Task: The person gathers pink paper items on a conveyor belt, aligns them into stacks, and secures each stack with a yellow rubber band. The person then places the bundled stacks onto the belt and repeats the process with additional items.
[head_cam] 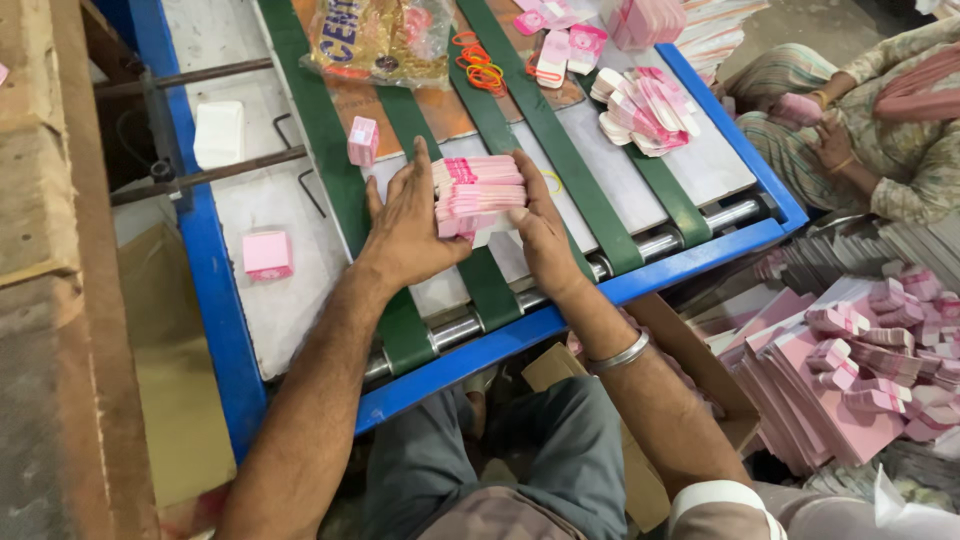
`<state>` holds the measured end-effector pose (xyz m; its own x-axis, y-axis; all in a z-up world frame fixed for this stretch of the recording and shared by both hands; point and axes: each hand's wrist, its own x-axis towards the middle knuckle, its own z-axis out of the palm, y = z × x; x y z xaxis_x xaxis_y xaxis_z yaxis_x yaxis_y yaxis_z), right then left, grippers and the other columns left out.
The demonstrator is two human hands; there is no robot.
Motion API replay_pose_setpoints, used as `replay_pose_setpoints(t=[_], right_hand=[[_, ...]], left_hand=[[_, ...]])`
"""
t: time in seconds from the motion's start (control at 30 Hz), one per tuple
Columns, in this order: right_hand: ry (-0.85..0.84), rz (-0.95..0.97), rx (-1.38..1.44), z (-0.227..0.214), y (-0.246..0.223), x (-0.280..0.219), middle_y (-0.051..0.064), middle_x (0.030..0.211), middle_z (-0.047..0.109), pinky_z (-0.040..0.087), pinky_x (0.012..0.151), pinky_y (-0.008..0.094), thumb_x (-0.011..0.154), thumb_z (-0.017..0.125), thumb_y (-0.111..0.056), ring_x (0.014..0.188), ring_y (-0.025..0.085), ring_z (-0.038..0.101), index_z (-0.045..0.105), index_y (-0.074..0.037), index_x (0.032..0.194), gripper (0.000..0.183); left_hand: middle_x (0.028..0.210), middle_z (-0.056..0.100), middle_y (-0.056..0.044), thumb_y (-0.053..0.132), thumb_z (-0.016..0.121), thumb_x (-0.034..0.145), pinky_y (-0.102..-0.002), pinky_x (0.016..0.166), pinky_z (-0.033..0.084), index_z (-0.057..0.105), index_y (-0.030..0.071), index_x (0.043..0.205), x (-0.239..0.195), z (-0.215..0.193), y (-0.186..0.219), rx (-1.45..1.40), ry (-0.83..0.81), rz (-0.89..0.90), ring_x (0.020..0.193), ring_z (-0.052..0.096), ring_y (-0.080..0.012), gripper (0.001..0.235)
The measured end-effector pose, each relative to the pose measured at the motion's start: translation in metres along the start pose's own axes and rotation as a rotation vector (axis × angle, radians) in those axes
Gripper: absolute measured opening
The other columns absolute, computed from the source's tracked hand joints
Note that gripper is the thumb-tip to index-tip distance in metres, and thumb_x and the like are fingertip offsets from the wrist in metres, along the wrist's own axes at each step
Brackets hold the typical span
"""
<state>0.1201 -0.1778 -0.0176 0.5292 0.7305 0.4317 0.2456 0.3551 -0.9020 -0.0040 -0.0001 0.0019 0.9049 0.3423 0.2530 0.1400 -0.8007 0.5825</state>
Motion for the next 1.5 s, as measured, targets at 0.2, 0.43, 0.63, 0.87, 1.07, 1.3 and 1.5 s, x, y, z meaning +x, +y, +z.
replay_pose_setpoints(t=[0.2,0.43,0.63,0.87,1.07,1.3,1.5], right_hand=[[0.015,0.120,0.056,-0.003,0.006,-0.003,0.017,0.159,0.041,0.035,0.120,0.034,0.089,0.061,0.000,0.144,0.023,0.044,0.015,0.002,0.166,0.090],[0.017,0.110,0.110,-0.001,0.009,-0.007,0.018,0.162,0.039,0.033,0.121,0.034,0.091,0.061,0.002,0.147,0.023,0.042,0.013,0.002,0.165,0.088],[0.030,0.054,0.000,0.001,0.005,-0.008,0.019,0.167,0.036,0.026,0.129,0.036,0.100,0.067,-0.016,0.156,0.025,0.037,0.013,0.003,0.167,0.088],[0.064,0.062,0.013,0.008,0.008,-0.006,0.020,0.160,0.041,0.033,0.124,0.037,0.097,0.070,-0.013,0.147,0.025,0.043,0.012,0.002,0.165,0.091],[0.063,0.048,-0.066,0.006,0.010,-0.008,0.016,0.158,0.041,0.034,0.123,0.036,0.092,0.071,-0.005,0.146,0.022,0.043,0.015,0.000,0.163,0.091],[0.039,0.037,-0.214,0.006,0.012,-0.011,0.015,0.150,0.048,0.038,0.122,0.037,0.091,0.073,-0.005,0.142,0.022,0.048,0.028,0.000,0.160,0.082],[0.021,-0.095,-0.470,0.003,0.007,-0.009,0.022,0.163,0.030,0.026,0.125,0.042,0.089,0.077,-0.009,0.153,0.032,0.031,0.013,0.003,0.163,0.098]], left_hand=[[0.162,0.031,-0.019,0.039,0.086,0.068,-0.072,0.120,0.002,-0.006,-0.004,0.159,0.001,0.001,0.010,0.023,-0.041,-0.108,0.156,0.019,-0.0348,0.137],[0.169,0.010,-0.019,0.045,0.085,0.067,-0.071,0.119,0.004,0.005,-0.002,0.159,0.003,-0.001,0.014,0.103,-0.089,-0.212,0.158,0.008,-0.0320,0.131],[0.168,0.014,-0.019,0.048,0.088,0.060,-0.069,0.119,0.004,0.010,-0.002,0.158,0.000,-0.007,0.016,0.145,-0.117,-0.188,0.156,0.009,-0.0338,0.135],[0.167,0.019,-0.018,0.048,0.088,0.061,-0.069,0.121,0.005,0.018,-0.001,0.158,0.001,-0.006,0.012,0.198,-0.093,-0.163,0.157,0.012,-0.0336,0.129],[0.167,0.015,-0.021,0.046,0.083,0.065,-0.068,0.120,0.001,0.017,-0.004,0.158,-0.001,-0.005,0.013,0.189,-0.105,-0.133,0.156,0.008,-0.0343,0.124],[0.165,0.015,-0.026,0.049,0.081,0.066,-0.067,0.120,0.001,0.018,-0.008,0.155,-0.005,-0.009,0.019,0.233,-0.123,-0.112,0.157,0.007,-0.0360,0.123],[0.151,0.038,-0.024,0.051,0.087,0.061,-0.066,0.118,0.013,0.032,-0.010,0.147,-0.005,-0.002,0.009,0.258,-0.042,0.027,0.146,0.030,-0.0357,0.119]])
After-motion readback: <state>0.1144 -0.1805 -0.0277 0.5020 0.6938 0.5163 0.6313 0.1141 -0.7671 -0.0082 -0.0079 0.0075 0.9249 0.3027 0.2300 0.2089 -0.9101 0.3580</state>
